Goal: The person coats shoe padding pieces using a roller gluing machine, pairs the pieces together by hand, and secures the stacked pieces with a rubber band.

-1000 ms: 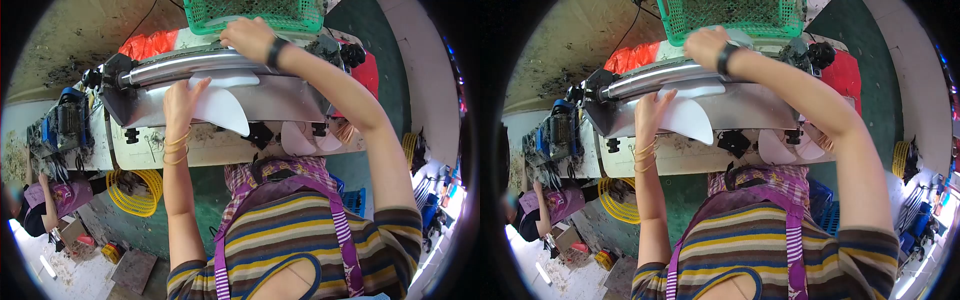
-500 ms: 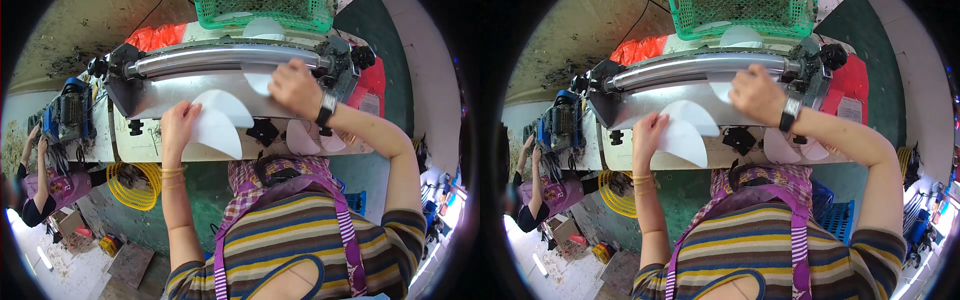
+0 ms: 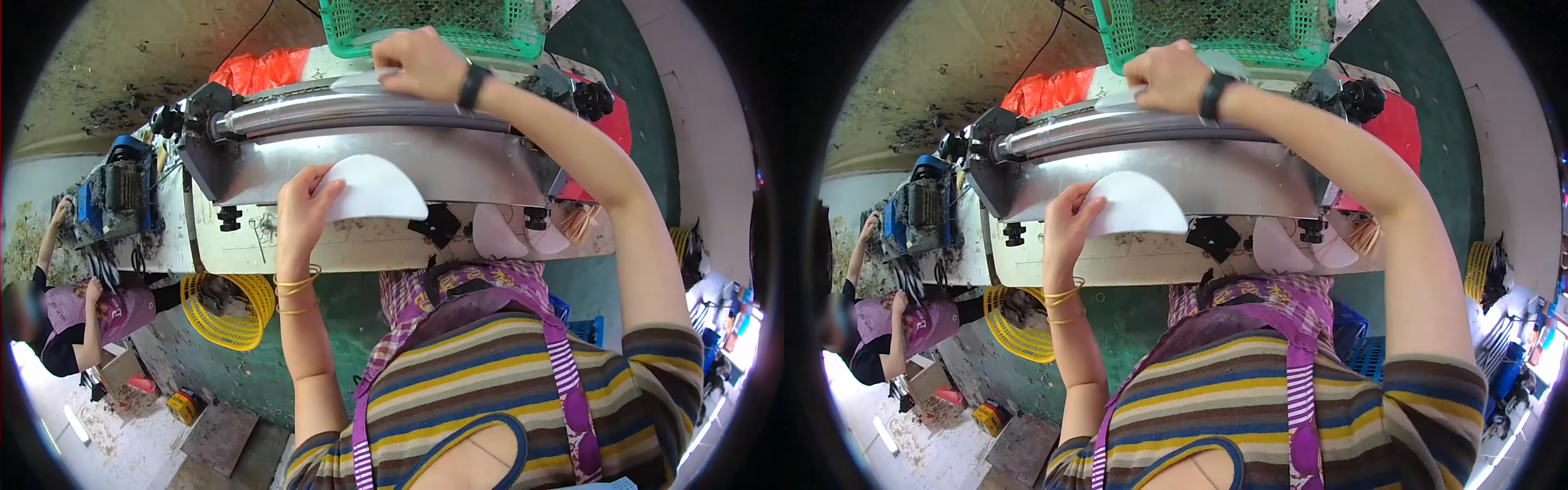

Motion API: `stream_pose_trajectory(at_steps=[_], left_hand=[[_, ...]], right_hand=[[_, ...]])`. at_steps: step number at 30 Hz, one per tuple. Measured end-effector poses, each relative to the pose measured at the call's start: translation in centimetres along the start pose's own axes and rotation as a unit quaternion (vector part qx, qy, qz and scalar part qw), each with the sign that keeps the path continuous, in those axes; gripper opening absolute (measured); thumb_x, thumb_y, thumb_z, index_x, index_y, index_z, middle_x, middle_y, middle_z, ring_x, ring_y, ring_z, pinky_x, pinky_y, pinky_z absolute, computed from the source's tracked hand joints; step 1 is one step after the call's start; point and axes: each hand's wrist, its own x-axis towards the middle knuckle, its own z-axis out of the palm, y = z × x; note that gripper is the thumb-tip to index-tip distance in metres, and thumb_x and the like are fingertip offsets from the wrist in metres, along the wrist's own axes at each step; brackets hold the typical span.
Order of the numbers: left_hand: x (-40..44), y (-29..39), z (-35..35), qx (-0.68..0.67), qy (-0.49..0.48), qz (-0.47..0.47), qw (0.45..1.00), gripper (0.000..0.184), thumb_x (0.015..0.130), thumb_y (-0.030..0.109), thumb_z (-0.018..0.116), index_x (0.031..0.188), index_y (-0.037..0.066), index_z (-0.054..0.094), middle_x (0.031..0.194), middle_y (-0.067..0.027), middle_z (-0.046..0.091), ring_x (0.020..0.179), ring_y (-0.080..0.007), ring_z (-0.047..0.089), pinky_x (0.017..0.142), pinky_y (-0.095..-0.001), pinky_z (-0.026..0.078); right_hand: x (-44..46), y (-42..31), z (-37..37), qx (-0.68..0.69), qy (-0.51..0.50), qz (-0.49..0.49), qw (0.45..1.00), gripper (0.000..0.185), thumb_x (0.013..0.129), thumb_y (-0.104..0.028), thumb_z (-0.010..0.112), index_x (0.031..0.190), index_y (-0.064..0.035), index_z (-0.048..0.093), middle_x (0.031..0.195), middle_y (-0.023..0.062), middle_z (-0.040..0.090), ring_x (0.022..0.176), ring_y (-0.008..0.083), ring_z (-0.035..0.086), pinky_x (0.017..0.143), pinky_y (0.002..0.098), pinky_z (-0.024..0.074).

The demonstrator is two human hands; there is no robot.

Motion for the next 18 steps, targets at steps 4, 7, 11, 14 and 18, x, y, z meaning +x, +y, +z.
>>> stream_pose_trajectory(at_steps=[4, 7, 11, 14, 18], left_hand=[[-0.8, -1.1, -1.8, 0.161, 0.006, -0.030, 0.986, 0.026, 0.080, 0.021, 0.059, 0.073, -0.004, 0.059, 0.056, -0.0164, 0.053, 0.049, -0.0198, 0.051, 0.049, -0.0331, 0.037], [0.7, -0.2, -1.3, 0.226, -0.030, -0.041, 0.973, 0.039, 0.079, 0.033, 0.058, 0.065, -0.003, 0.058, 0.056, -0.0193, 0.052, 0.051, -0.0306, 0.052, 0.050, -0.0378, 0.038], [4.8, 1.1, 0.7, 0.300, -0.032, -0.009, 0.953, 0.049, 0.077, 0.043, 0.058, 0.060, -0.002, 0.058, 0.056, -0.0211, 0.052, 0.055, -0.0374, 0.052, 0.052, -0.0399, 0.040], [6.5, 2.4, 1.8, 0.330, 0.012, -0.048, 0.943, 0.054, 0.074, 0.048, 0.061, 0.060, -0.004, 0.059, 0.053, -0.0210, 0.052, 0.053, -0.0343, 0.055, 0.055, -0.0376, 0.043], [2.7, 1.5, 0.0, 0.132, 0.003, -0.018, 0.991, 0.039, 0.077, 0.033, 0.064, 0.071, -0.005, 0.060, 0.053, -0.0110, 0.052, 0.052, -0.0125, 0.051, 0.050, -0.0296, 0.039]], right_hand=[[-9.1, -4.7, 0.7, -0.228, 0.035, -0.308, 0.923, 0.012, 0.062, -0.016, 0.056, 0.065, -0.0143, 0.044, 0.066, -0.0005, 0.043, 0.070, 0.0141, 0.049, 0.081, 0.0371, 0.0350], [-10.9, -2.6, 0.6, -0.342, -0.014, -0.167, 0.925, 0.012, 0.066, -0.019, 0.058, 0.070, -0.0130, 0.049, 0.071, 0.0000, 0.047, 0.076, 0.0160, 0.050, 0.079, 0.0349, 0.0349], [-6.6, -3.2, -1.9, -0.254, 0.015, -0.107, 0.961, 0.014, 0.077, -0.024, 0.056, 0.084, -0.0125, 0.057, 0.075, 0.0028, 0.049, 0.080, 0.0198, 0.050, 0.078, 0.0369, 0.0352], [0.5, 0.2, 0.4, -0.252, -0.135, 0.068, 0.956, 0.021, 0.076, -0.027, 0.060, 0.087, -0.0085, 0.060, 0.082, 0.0080, 0.058, 0.085, 0.0236, 0.054, 0.072, 0.0407, 0.0388], [4.1, 4.2, 1.4, 0.076, -0.246, 0.127, 0.958, 0.020, 0.070, -0.022, 0.062, 0.073, -0.0017, 0.061, 0.065, 0.0075, 0.060, 0.063, 0.0156, 0.056, 0.059, 0.0293, 0.0438]])
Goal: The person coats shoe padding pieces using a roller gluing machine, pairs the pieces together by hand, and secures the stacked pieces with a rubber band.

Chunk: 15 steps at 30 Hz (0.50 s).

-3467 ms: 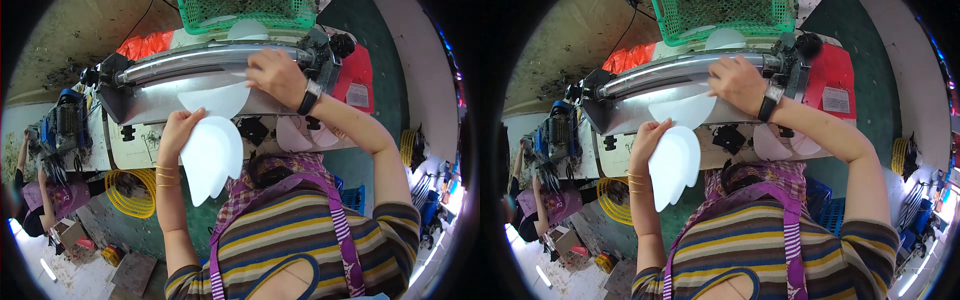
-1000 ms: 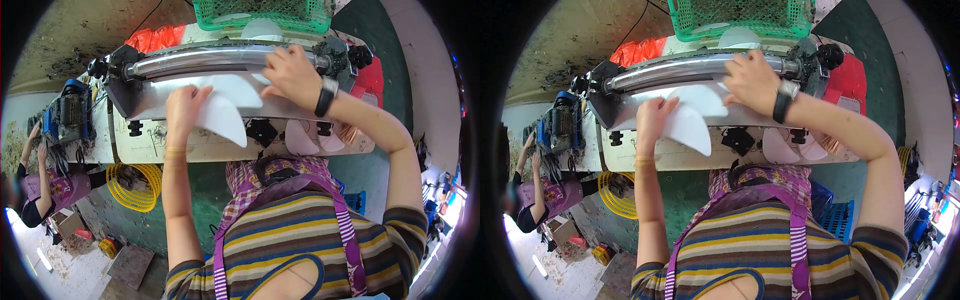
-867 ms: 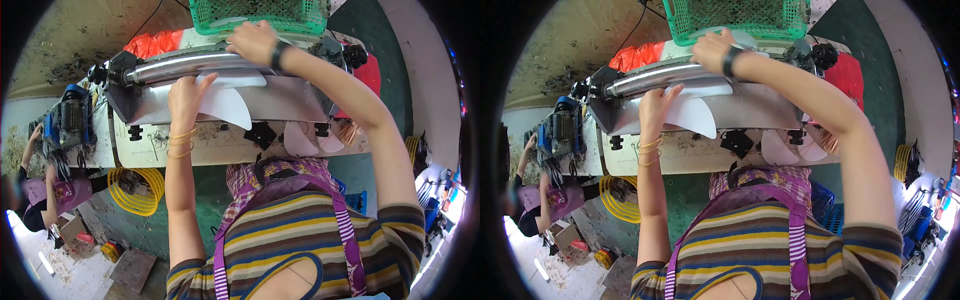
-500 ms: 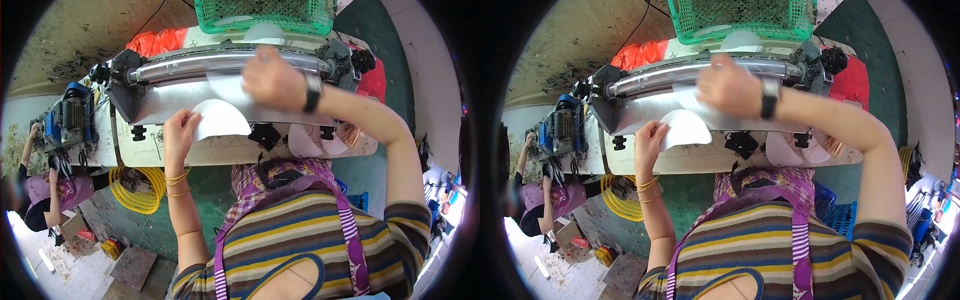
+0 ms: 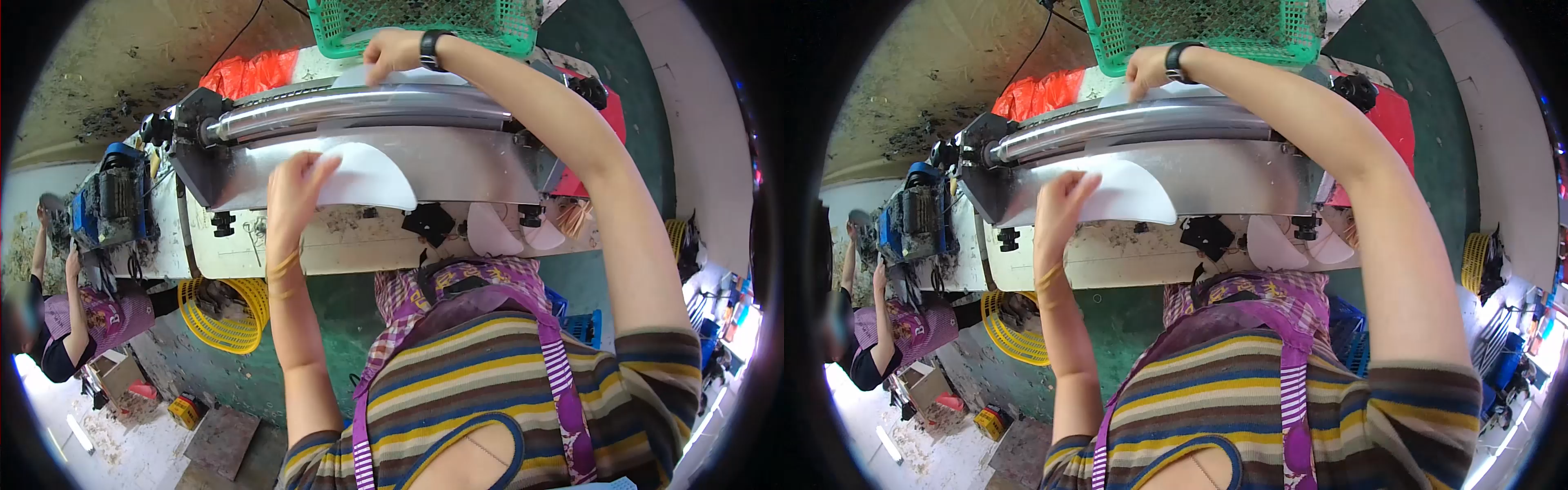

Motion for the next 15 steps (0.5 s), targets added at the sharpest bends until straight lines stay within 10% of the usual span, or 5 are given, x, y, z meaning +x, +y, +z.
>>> stream_pose_trajectory(at_steps=[4, 7, 15], left_hand=[[-4.2, -2.2, -1.5, -0.089, -0.001, -0.032, 0.996, 0.031, 0.080, 0.024, 0.062, 0.071, -0.005, 0.057, 0.053, -0.0064, 0.047, 0.051, -0.0078, 0.042, 0.047, -0.0264, 0.035], [-5.0, -3.9, -2.1, -0.086, 0.033, -0.060, 0.994, 0.027, 0.081, 0.018, 0.060, 0.068, -0.005, 0.054, 0.050, -0.0055, 0.037, 0.051, -0.0065, 0.033, 0.045, -0.0246, 0.031], [1.9, -1.4, -0.3, 0.094, -0.048, -0.039, 0.994, 0.053, 0.078, 0.043, 0.057, 0.059, -0.007, 0.054, 0.048, -0.0166, 0.041, 0.047, -0.0160, 0.038, 0.049, -0.0361, 0.037]], right_hand=[[-5.7, -3.2, 2.5, -0.156, 0.297, -0.295, 0.895, 0.007, 0.066, -0.012, 0.057, 0.067, -0.0076, 0.051, 0.067, 0.0073, 0.051, 0.068, 0.0162, 0.051, 0.067, 0.0343, 0.0383], [-11.6, -5.3, 7.6, -0.300, 0.285, -0.423, 0.806, 0.013, 0.063, -0.014, 0.055, 0.062, -0.0131, 0.042, 0.063, -0.0004, 0.041, 0.067, 0.0146, 0.048, 0.077, 0.0338, 0.0373], [-12.9, -4.3, 3.6, -0.353, 0.229, -0.196, 0.886, 0.015, 0.075, -0.027, 0.057, 0.076, -0.0125, 0.055, 0.072, 0.0018, 0.048, 0.079, 0.0175, 0.050, 0.074, 0.0332, 0.0365]])
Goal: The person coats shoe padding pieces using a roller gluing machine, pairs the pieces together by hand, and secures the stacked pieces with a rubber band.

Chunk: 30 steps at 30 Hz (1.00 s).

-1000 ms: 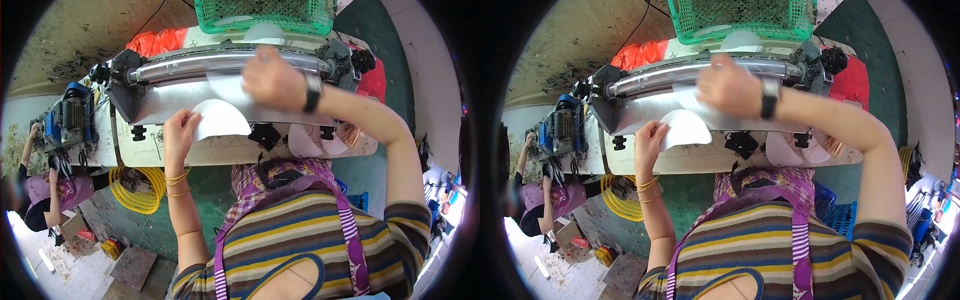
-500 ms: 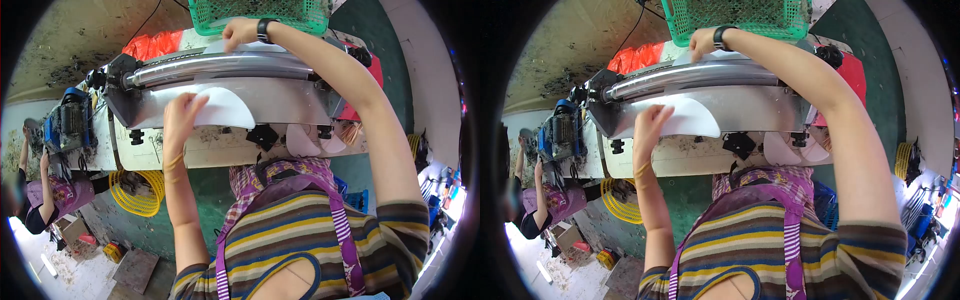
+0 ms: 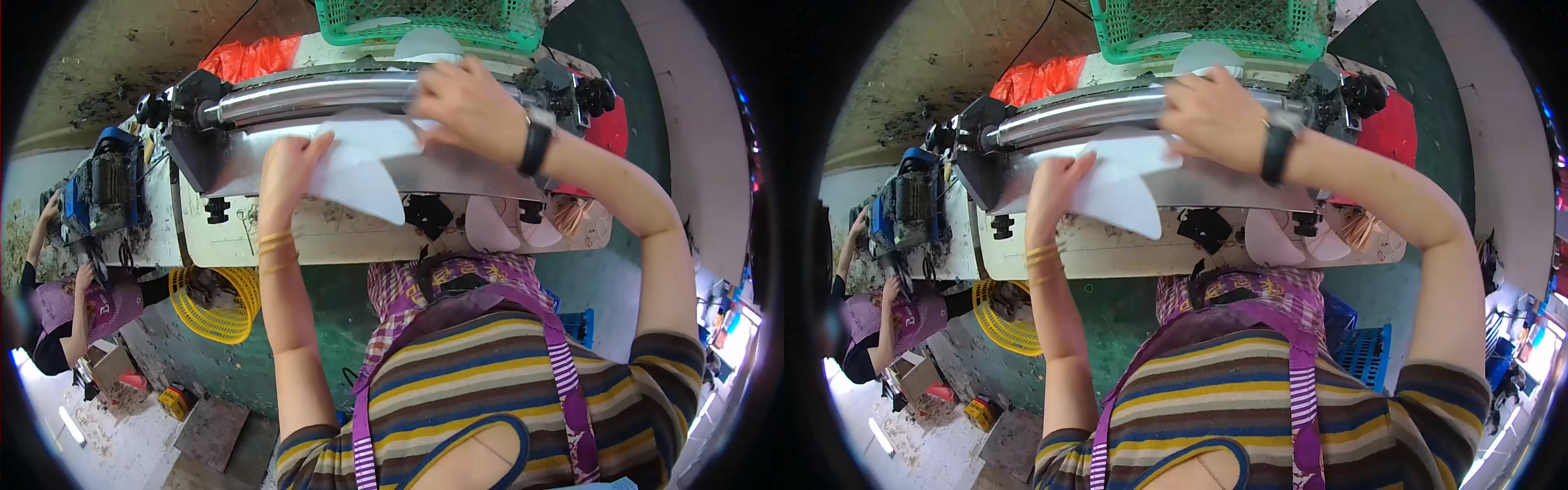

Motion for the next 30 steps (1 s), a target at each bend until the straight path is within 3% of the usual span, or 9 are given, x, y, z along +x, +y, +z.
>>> stream_pose_trajectory(at_steps=[3, 6, 9, 12, 16, 21, 25, 27, 30], left_hand=[[2.2, 1.8, 0.4, 0.012, 0.027, -0.025, 0.999, 0.056, 0.078, 0.045, 0.057, 0.059, -0.007, 0.054, 0.048, -0.0173, 0.040, 0.046, -0.0176, 0.040, 0.050, -0.0365, 0.037], [-0.1, 0.8, -0.2, 0.006, 0.035, -0.032, 0.999, 0.060, 0.078, 0.049, 0.056, 0.057, -0.007, 0.053, 0.046, -0.0169, 0.038, 0.046, -0.0161, 0.043, 0.050, -0.0364, 0.037], [-4.8, -1.0, 0.0, -0.224, -0.007, -0.001, 0.975, 0.035, 0.085, 0.030, 0.056, 0.068, -0.001, 0.055, 0.056, -0.0005, 0.049, 0.054, -0.0052, 0.041, 0.048, -0.0247, 0.035], [-8.0, -1.2, -0.6, -0.367, -0.019, -0.002, 0.930, 0.019, 0.088, 0.018, 0.053, 0.077, 0.003, 0.053, 0.063, 0.0056, 0.048, 0.057, -0.0011, 0.039, 0.049, -0.0185, 0.032], [-8.7, -1.1, -1.5, -0.381, -0.031, -0.085, 0.920, 0.021, 0.089, 0.019, 0.050, 0.074, 0.005, 0.050, 0.059, 0.0054, 0.045, 0.048, -0.0010, 0.039, 0.038, -0.0204, 0.032], [-4.1, -0.2, -0.2, -0.158, -0.033, -0.071, 0.984, 0.035, 0.088, 0.029, 0.049, 0.075, -0.003, 0.054, 0.057, -0.0084, 0.051, 0.045, -0.0126, 0.051, 0.036, -0.0268, 0.037], [0.4, 1.6, 1.1, -0.117, 0.012, -0.032, 0.993, 0.041, 0.088, 0.032, 0.048, 0.071, -0.005, 0.056, 0.052, -0.0124, 0.054, 0.042, -0.0181, 0.052, 0.044, -0.0322, 0.041], [-1.0, 1.7, 0.9, -0.101, 0.044, -0.035, 0.993, 0.041, 0.087, 0.033, 0.049, 0.071, -0.004, 0.057, 0.050, -0.0112, 0.053, 0.042, -0.0180, 0.052, 0.044, -0.0317, 0.041], [-5.6, 2.1, 1.9, -0.043, 0.013, -0.008, 0.999, 0.035, 0.085, 0.031, 0.054, 0.070, 0.000, 0.059, 0.047, -0.0082, 0.052, 0.041, -0.0161, 0.052, 0.045, -0.0306, 0.040]], right_hand=[[6.3, 2.7, 3.5, 0.044, -0.023, 0.109, 0.993, 0.022, 0.075, -0.030, 0.062, 0.082, -0.0098, 0.061, 0.074, 0.0069, 0.054, 0.077, 0.0217, 0.053, 0.070, 0.0341, 0.0405], [11.0, 7.0, 6.7, 0.266, -0.328, 0.170, 0.890, 0.025, 0.068, -0.024, 0.063, 0.079, -0.0026, 0.063, 0.066, 0.0094, 0.060, 0.061, 0.0215, 0.056, 0.057, 0.0331, 0.0436], [9.2, 6.5, 6.3, 0.376, -0.092, 0.217, 0.896, 0.022, 0.065, -0.022, 0.064, 0.074, -0.0025, 0.059, 0.066, 0.0084, 0.058, 0.061, 0.0183, 0.054, 0.056, 0.0315, 0.0422], [5.3, 1.1, 3.9, 0.162, 0.150, -0.052, 0.974, 0.013, 0.061, -0.011, 0.060, 0.064, -0.0091, 0.048, 0.063, 0.0041, 0.047, 0.067, 0.0193, 0.051, 0.067, 0.0367, 0.0404], [-2.9, -4.0, 3.2, 0.048, 0.083, -0.229, 0.969, 0.010, 0.065, -0.014, 0.053, 0.065, -0.0144, 0.043, 0.063, -0.0007, 0.041, 0.071, 0.0149, 0.050, 0.082, 0.0354, 0.0355], [-2.1, -0.2, 0.7, -0.064, -0.132, 0.015, 0.989, 0.015, 0.074, -0.023, 0.058, 0.080, -0.0111, 0.052, 0.081, 0.0035, 0.050, 0.085, 0.0186, 0.050, 0.078, 0.0359, 0.0358], [5.2, 2.8, 3.0, 0.033, 0.052, 0.015, 0.998, 0.018, 0.075, -0.029, 0.061, 0.082, -0.0122, 0.058, 0.081, 0.0056, 0.057, 0.085, 0.0228, 0.055, 0.064, 0.0373, 0.0404], [11.2, 5.2, 7.9, 0.085, -0.238, 0.162, 0.954, 0.013, 0.074, -0.016, 0.058, 0.075, -0.0050, 0.064, 0.073, 0.0112, 0.063, 0.068, 0.0255, 0.061, 0.061, 0.0379, 0.0460], [15.3, 9.7, 14.5, 0.191, -0.327, 0.127, 0.917, 0.021, 0.066, -0.022, 0.065, 0.075, -0.0032, 0.064, 0.068, 0.0093, 0.061, 0.065, 0.0230, 0.060, 0.057, 0.0370, 0.0460]])
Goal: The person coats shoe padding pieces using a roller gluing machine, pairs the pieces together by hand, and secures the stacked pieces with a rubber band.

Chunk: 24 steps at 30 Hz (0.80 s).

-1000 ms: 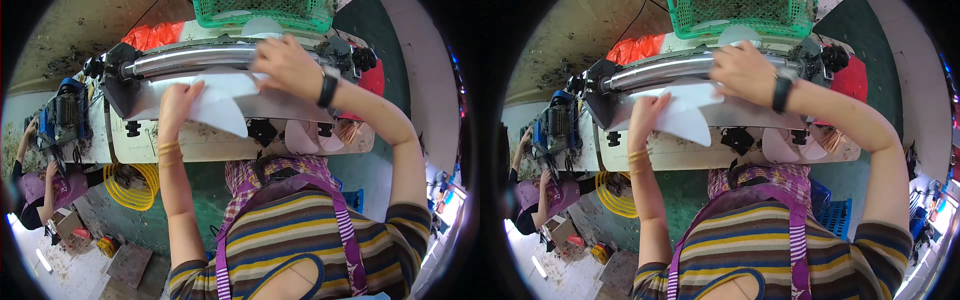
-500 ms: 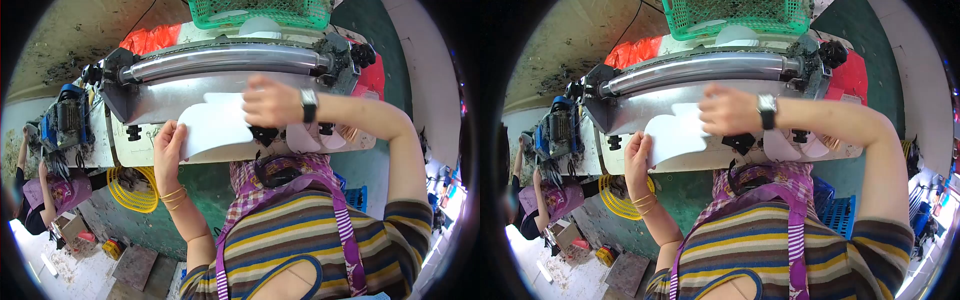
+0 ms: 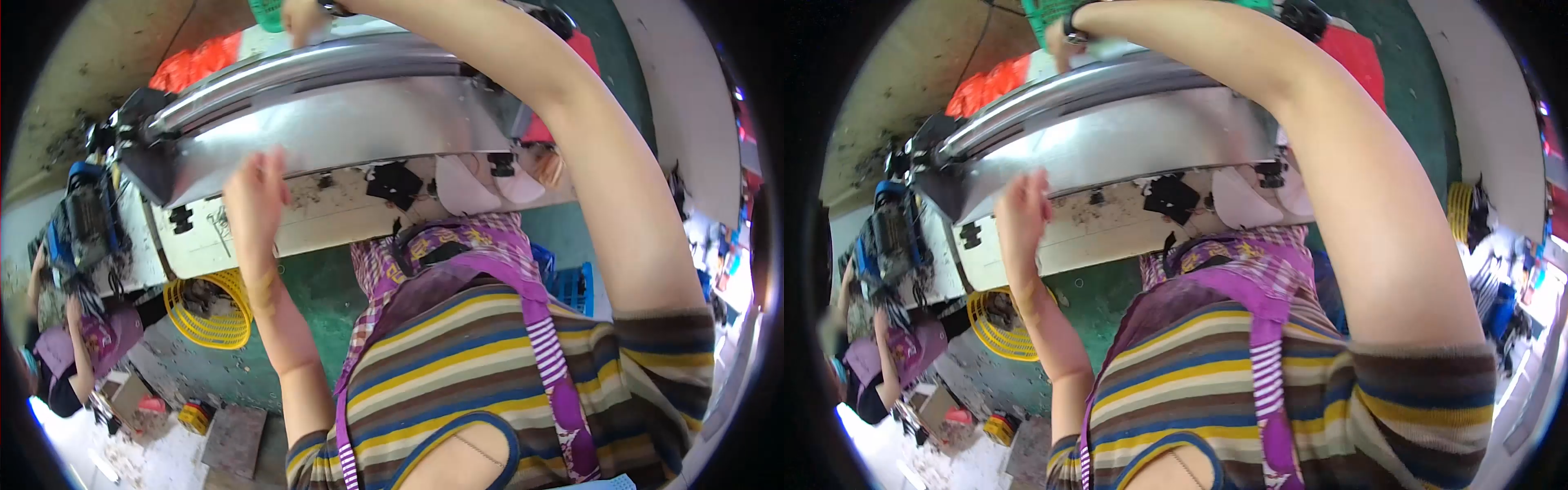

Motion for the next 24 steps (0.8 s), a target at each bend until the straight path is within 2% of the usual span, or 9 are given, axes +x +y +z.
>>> stream_pose_trajectory(at_steps=[4, 6, 9, 10, 15, 19, 21, 22, 24], left_hand=[[-5.8, 0.2, 11.3, -0.071, -0.250, 0.167, 0.951, 0.026, 0.082, 0.028, 0.058, 0.074, 0.003, 0.059, 0.058, -0.0125, 0.058, 0.054, -0.0281, 0.058, 0.052, -0.0362, 0.045], [-6.0, -0.3, 18.6, 0.009, -0.204, 0.286, 0.936, 0.012, 0.077, 0.015, 0.055, 0.082, 0.004, 0.059, 0.077, -0.0150, 0.061, 0.075, -0.0308, 0.060, 0.065, -0.0388, 0.048], [-4.6, 0.1, 25.1, 0.103, -0.115, 0.551, 0.820, 0.020, 0.080, 0.008, 0.047, 0.096, 0.000, 0.055, 0.111, -0.0148, 0.053, 0.103, -0.0263, 0.050, 0.087, -0.0360, 0.042], [-4.3, 0.3, 25.2, 0.105, -0.108, 0.554, 0.819, 0.020, 0.080, 0.008, 0.047, 0.096, 0.000, 0.055, 0.111, -0.0148, 0.053, 0.103, -0.0263, 0.050, 0.087, -0.0360, 0.042], [-5.0, 0.9, 24.4, 0.132, -0.132, 0.542, 0.819, 0.021, 0.079, 0.012, 0.047, 0.096, 0.001, 0.055, 0.107, -0.0142, 0.054, 0.102, -0.0261, 0.051, 0.085, -0.0359, 0.043], [-7.4, 2.1, 24.8, 0.225, -0.029, 0.397, 0.890, 0.022, 0.078, 0.014, 0.047, 0.096, 0.002, 0.055, 0.105, -0.0137, 0.055, 0.100, -0.0260, 0.052, 0.083, -0.0359, 0.044], [-7.8, 2.6, 25.3, 0.212, -0.027, 0.353, 0.911, 0.023, 0.077, 0.015, 0.047, 0.095, 0.003, 0.055, 0.103, -0.0134, 0.055, 0.100, -0.0259, 0.052, 0.082, -0.0358, 0.044], [-7.8, 2.7, 25.4, 0.199, -0.042, 0.352, 0.914, 0.023, 0.077, 0.016, 0.048, 0.095, 0.003, 0.055, 0.103, -0.0133, 0.055, 0.099, -0.0259, 0.052, 0.081, -0.0358, 0.044], [-7.6, 2.8, 25.2, 0.160, -0.097, 0.371, 0.909, 0.024, 0.077, 0.017, 0.048, 0.095, 0.004, 0.055, 0.101, -0.0130, 0.056, 0.099, -0.0258, 0.052, 0.080, -0.0358, 0.044]], right_hand=[[-11.5, -5.7, -0.9, -0.031, 0.316, -0.075, 0.945, 0.015, 0.068, -0.021, 0.059, 0.077, -0.0099, 0.061, 0.072, 0.0044, 0.059, 0.073, 0.0182, 0.058, 0.067, 0.0326, 0.0429], [-14.4, -7.2, 1.5, -0.263, 0.437, -0.236, 0.827, 0.008, 0.071, -0.019, 0.055, 0.074, -0.0117, 0.056, 0.068, 0.0018, 0.054, 0.075, 0.0169, 0.056, 0.072, 0.0339, 0.0413], [-19.8, -9.6, 6.8, -0.283, 0.405, -0.374, 0.785, 0.008, 0.069, -0.017, 0.052, 0.067, -0.0120, 0.046, 0.068, 0.0003, 0.046, 0.073, 0.0161, 0.051, 0.079, 0.0343, 0.0389], [-21.6, -10.0, 8.1, -0.240, 0.379, -0.416, 0.791, 0.008, 0.069, -0.017, 0.052, 0.067, -0.0130, 0.046, 0.066, -0.0007, 0.045, 0.073, 0.0155, 0.050, 0.081, 0.0352, 0.0378], [-22.7, -7.2, 10.0, -0.179, 0.436, -0.184, 0.863, 0.007, 0.069, -0.015, 0.053, 0.073, -0.0105, 0.051, 0.084, 0.0059, 0.056, 0.093, 0.0225, 0.053, 0.093, 0.0429, 0.0321], [-27.8, -10.8, 9.5, -0.079, 0.387, -0.100, 0.913, 0.041, 0.072, -0.019, 0.063, 0.110, -0.0045, 0.053, 0.107, 0.0144, 0.052, 0.107, 0.0318, 0.045, 0.095, 0.0479, 0.0287], [-32.2, -10.6, 13.0, 0.044, 0.360, -0.179, 0.915, 0.034, 0.071, -0.013, 0.063, 0.102, -0.0029, 0.054, 0.099, 0.0156, 0.055, 0.094, 0.0350, 0.049, 0.084, 0.0454, 0.0349], [-33.0, -10.2, 14.8, 0.019, 0.363, -0.255, 0.896, 0.018, 0.076, -0.012, 0.061, 0.090, -0.0022, 0.055, 0.084, 0.0110, 0.055, 0.078, 0.0256, 0.052, 0.072, 0.0360, 0.0400], [-34.8, -6.8, 20.9, 0.157, 0.222, -0.139, 0.952, 0.022, 0.070, -0.002, 0.059, 0.091, -0.0027, 0.054, 0.088, 0.0133, 0.055, 0.077, 0.0300, 0.055, 0.068, 0.0353, 0.0448]])
